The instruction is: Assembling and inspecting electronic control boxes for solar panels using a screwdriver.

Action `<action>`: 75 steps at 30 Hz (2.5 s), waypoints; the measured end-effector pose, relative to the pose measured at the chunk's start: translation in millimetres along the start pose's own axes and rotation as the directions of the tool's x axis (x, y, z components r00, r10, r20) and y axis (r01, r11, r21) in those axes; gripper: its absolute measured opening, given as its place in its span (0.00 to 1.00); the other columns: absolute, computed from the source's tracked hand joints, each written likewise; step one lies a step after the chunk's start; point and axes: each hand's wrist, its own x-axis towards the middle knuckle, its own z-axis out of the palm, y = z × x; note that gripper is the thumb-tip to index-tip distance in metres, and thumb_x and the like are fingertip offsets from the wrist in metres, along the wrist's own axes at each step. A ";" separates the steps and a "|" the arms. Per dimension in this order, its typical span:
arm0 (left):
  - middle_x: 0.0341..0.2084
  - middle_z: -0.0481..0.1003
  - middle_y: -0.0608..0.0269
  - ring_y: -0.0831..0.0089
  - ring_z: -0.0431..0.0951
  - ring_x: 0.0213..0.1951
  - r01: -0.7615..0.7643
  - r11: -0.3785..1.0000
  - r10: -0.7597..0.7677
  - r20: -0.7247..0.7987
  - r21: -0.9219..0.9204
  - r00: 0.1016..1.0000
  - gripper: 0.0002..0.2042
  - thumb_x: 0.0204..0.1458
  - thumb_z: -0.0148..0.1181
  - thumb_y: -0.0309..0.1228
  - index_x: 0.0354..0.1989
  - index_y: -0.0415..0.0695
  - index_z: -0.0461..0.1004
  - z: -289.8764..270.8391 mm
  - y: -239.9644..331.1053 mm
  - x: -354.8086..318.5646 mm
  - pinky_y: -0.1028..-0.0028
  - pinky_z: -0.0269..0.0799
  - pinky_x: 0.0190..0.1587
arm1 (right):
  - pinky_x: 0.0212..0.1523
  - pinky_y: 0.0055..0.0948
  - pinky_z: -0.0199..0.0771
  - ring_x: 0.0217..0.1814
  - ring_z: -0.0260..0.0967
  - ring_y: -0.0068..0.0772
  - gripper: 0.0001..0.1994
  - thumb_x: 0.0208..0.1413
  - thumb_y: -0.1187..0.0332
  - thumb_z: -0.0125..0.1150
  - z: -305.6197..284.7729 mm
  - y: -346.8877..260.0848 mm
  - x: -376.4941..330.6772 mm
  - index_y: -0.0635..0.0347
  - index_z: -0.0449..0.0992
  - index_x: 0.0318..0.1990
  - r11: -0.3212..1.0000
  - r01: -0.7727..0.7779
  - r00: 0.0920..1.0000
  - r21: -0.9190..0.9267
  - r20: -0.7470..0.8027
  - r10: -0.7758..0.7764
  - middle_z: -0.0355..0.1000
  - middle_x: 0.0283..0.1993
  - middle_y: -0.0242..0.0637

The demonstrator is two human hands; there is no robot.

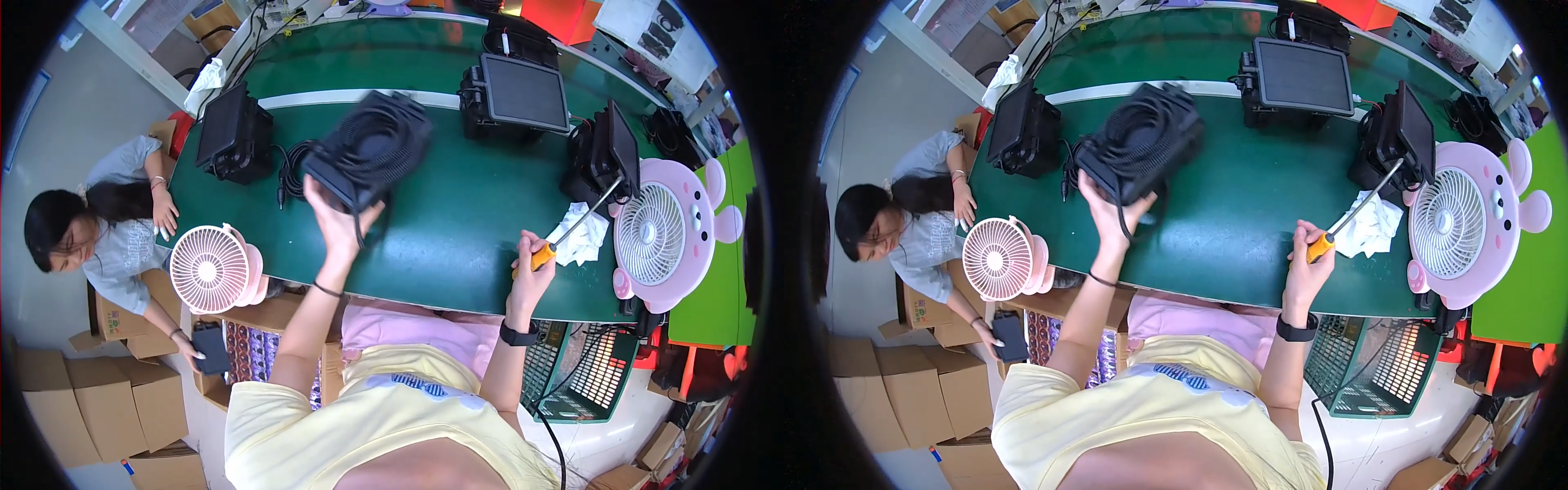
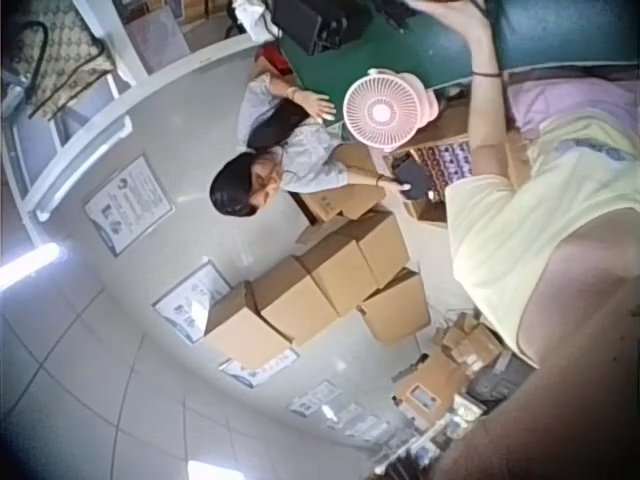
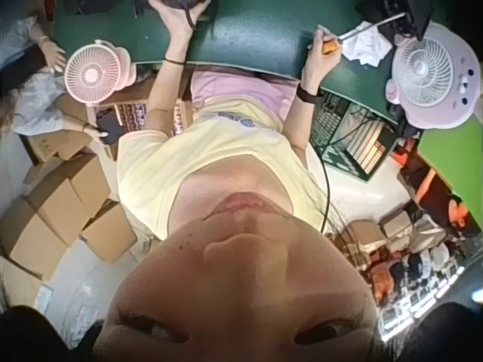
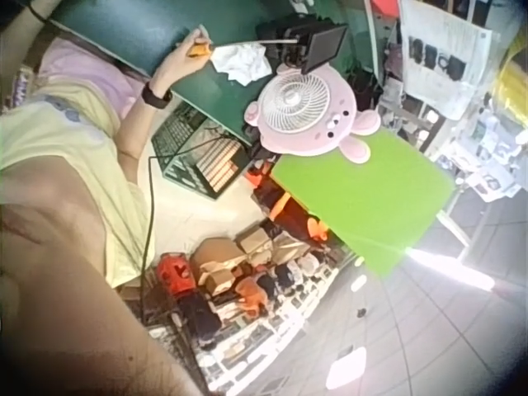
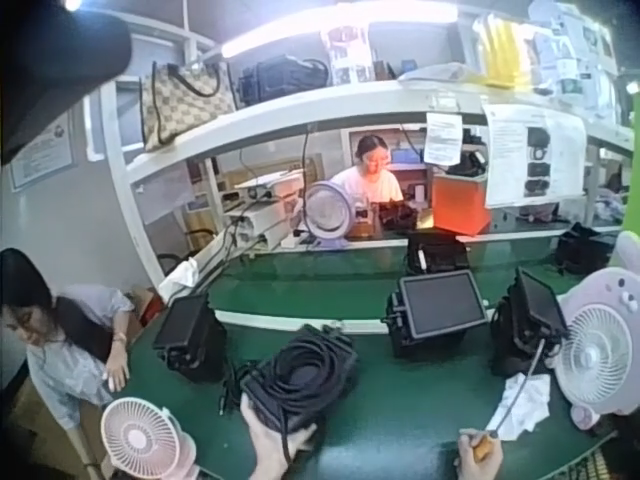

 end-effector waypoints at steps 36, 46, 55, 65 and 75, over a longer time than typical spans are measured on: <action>0.58 0.63 0.56 0.64 0.63 0.62 -0.259 0.966 0.241 -0.409 0.010 0.880 0.27 0.49 0.56 0.16 0.61 0.40 0.61 16.4 12.8 63.8 0.63 0.57 0.65 | 0.27 0.14 0.64 0.34 0.66 0.16 0.08 0.62 0.76 0.60 -3.1 17.6 0.2 0.56 0.65 0.36 0.999 -0.027 0.999 -0.018 0.043 0.028 0.75 0.45 0.40; 0.73 0.49 0.47 0.52 0.50 0.74 -0.203 0.979 0.165 0.611 -0.007 0.774 0.65 0.35 0.82 0.40 0.76 0.51 0.34 114.5 14.6 106.6 0.49 0.49 0.72 | 0.26 0.16 0.66 0.35 0.68 0.16 0.08 0.63 0.74 0.61 3.2 19.1 1.6 0.57 0.66 0.35 0.999 -0.026 0.998 -0.033 0.056 0.028 0.77 0.43 0.37; 0.66 0.54 0.44 0.51 0.58 0.68 -0.140 0.982 0.187 0.632 -0.124 0.752 0.68 0.24 0.84 0.36 0.74 0.41 0.37 208.2 14.7 127.5 0.61 0.55 0.71 | 0.24 0.17 0.67 0.28 0.66 0.14 0.08 0.63 0.72 0.61 4.5 11.6 1.3 0.60 0.67 0.33 0.997 0.024 1.000 -0.077 0.017 -0.022 0.79 0.41 0.35; 0.56 0.52 0.43 0.45 0.56 0.59 -0.297 0.932 0.228 0.302 0.207 0.926 0.56 0.24 0.82 0.39 0.62 0.35 0.50 169.3 24.1 32.1 0.56 0.61 0.64 | 0.26 0.15 0.66 0.29 0.64 0.15 0.08 0.63 0.75 0.60 1.2 11.0 -1.8 0.57 0.65 0.36 0.999 -0.033 0.999 0.023 0.000 0.033 0.76 0.45 0.39; 0.58 0.50 0.39 0.44 0.59 0.55 -0.431 0.837 0.311 0.356 0.337 0.881 0.44 0.41 0.76 0.31 0.62 0.28 0.53 58.2 45.5 -107.8 0.57 0.67 0.55 | 0.29 0.16 0.69 0.33 0.65 0.16 0.07 0.64 0.77 0.56 -0.8 7.6 -5.7 0.57 0.64 0.40 0.977 -0.014 1.000 0.214 0.021 0.009 0.72 0.50 0.41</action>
